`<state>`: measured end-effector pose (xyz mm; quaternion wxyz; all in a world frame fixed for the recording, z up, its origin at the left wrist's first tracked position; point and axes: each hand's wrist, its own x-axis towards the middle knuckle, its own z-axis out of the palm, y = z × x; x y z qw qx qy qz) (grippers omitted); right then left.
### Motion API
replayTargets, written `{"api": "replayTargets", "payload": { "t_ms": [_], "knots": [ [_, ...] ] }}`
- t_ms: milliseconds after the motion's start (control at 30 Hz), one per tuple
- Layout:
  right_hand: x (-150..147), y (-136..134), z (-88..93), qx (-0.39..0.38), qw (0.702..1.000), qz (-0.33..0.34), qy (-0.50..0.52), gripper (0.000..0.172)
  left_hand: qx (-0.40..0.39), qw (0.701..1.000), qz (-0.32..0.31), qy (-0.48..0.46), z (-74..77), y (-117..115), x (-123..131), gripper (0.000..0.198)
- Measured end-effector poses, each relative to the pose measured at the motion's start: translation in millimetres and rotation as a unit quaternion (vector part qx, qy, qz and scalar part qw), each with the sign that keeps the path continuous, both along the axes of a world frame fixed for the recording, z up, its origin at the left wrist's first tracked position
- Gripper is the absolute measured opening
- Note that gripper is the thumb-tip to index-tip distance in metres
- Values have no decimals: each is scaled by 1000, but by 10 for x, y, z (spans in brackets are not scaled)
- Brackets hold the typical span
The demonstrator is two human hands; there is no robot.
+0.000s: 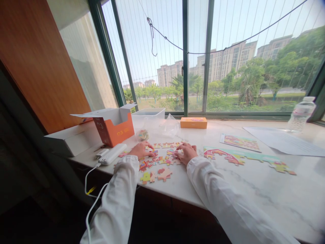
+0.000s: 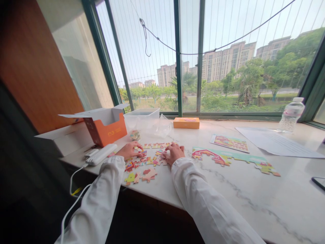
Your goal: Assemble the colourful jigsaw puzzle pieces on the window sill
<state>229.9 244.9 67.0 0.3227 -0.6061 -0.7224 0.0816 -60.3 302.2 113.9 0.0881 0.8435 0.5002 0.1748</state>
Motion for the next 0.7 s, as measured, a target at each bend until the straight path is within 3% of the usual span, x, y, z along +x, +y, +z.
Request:
{"api": "replayTargets", "payload": {
  "t_ms": [100, 367, 500, 700],
  "knots": [
    [-28, 10, -9, -6, 1000, -26, -13, 34, 4, 1000, -3, -2, 6, -8, 0, 49],
    [-124, 55, 27, -31, 999, -28, 21, 34, 5, 1000, -9, 16, 97, -57, 35, 51],
    [-138, 41, 75, -30, 998, 0, 59, 42, 11, 1000, 2, 26, 132, -70, 59, 44],
    [-163, 6, 186, -28, 993, 39, 110, 26, 61, 996, 46, 36, 65, 56, -5, 42]
  ]
}}
